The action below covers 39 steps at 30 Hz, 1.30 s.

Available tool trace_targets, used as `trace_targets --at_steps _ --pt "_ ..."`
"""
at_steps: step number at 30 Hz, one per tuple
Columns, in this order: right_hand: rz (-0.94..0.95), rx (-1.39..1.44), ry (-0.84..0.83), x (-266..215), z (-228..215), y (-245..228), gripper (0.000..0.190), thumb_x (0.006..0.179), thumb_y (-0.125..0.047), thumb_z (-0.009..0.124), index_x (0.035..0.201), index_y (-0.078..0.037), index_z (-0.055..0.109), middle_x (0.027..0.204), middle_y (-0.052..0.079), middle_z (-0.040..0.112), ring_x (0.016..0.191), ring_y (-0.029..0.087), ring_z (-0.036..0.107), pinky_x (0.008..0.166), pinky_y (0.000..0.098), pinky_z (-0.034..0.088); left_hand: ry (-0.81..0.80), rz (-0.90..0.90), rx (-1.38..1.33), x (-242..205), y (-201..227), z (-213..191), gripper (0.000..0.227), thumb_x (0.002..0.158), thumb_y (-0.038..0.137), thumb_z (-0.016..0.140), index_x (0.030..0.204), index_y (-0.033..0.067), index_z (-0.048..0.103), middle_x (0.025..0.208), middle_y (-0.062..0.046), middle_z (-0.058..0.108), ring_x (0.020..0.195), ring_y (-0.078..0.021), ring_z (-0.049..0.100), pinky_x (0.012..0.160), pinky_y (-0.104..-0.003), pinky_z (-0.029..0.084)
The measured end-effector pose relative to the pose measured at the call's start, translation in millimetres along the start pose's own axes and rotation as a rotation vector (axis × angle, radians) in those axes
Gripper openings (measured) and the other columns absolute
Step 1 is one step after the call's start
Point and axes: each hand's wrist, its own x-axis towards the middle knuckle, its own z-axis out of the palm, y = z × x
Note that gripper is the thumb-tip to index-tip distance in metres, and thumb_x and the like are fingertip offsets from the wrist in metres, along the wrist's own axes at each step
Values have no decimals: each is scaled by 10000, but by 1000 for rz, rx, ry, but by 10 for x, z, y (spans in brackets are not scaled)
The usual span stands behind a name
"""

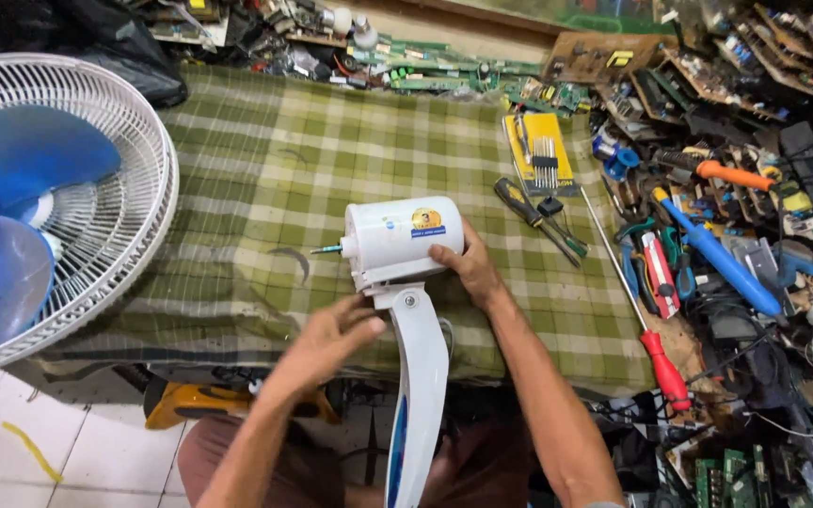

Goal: The person disassembles a white electric fan by using a screwdriver to remove screws from the motor housing and control panel. They separate the motor casing and remove the internal components, placing the parts on the workbench.

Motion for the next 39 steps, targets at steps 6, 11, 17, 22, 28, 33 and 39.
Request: trace_targets --at_steps 6,11,17,22,28,33,39 --pt "205 -177 -63 -74 -148 -375 765 732 -435 903 1334 -47 633 1052 179 681 808 267 706 562 322 643 453 769 535 792 130 -523 351 982 247 732 1289 95 656 1180 -140 685 1150 -313 660 1001 -430 511" --pt "66 -527 66 68 -766 -246 507 880 -462 800 1269 -152 703 1088 146 738 954 316 715 765 407 594 152 778 696 1141 215 -495 556 901 274 787 1394 90 607 1390 -256 595 1353 -477 497 1140 -592 384" --pt "-20 -1321 473 10 -1951 223 188 994 -340 703 1124 -214 755 1085 97 724 1065 378 673 891 563 546 160 752 736 1188 135 -492 486 910 317 785 1324 95 662 1322 -238 648 1306 -435 564 1107 -547 430" --pt "122 -1496 376 45 -2383 666 246 1011 -263 614 1229 -254 728 1227 132 697 1190 376 640 985 566 532 163 720 727 1185 145 -504 486 908 343 788 1321 114 671 1325 -211 655 1302 -410 576 1105 -531 438" --pt "291 -1609 318 -40 -2609 257 245 896 -310 667 1087 -315 821 1078 102 786 1108 381 718 906 569 561 172 736 665 1052 148 -523 411 1035 304 618 1387 91 625 1367 -255 622 1324 -452 536 1120 -581 415" --pt "-218 -1023 383 -797 -1400 -770 266 944 -150 798 1152 5 739 1050 239 698 1017 418 675 882 500 555 714 841 445 656 89 -160 268 1110 216 516 1026 80 732 836 -125 728 772 -283 713 805 -423 555" --pt "-274 -663 -93 -1165 256 -717 202 901 -126 708 1096 -86 743 946 140 727 910 342 722 803 445 588 495 807 330 317 -326 230 232 1075 97 513 1228 59 683 1070 -118 723 1002 -334 721 872 -452 590"
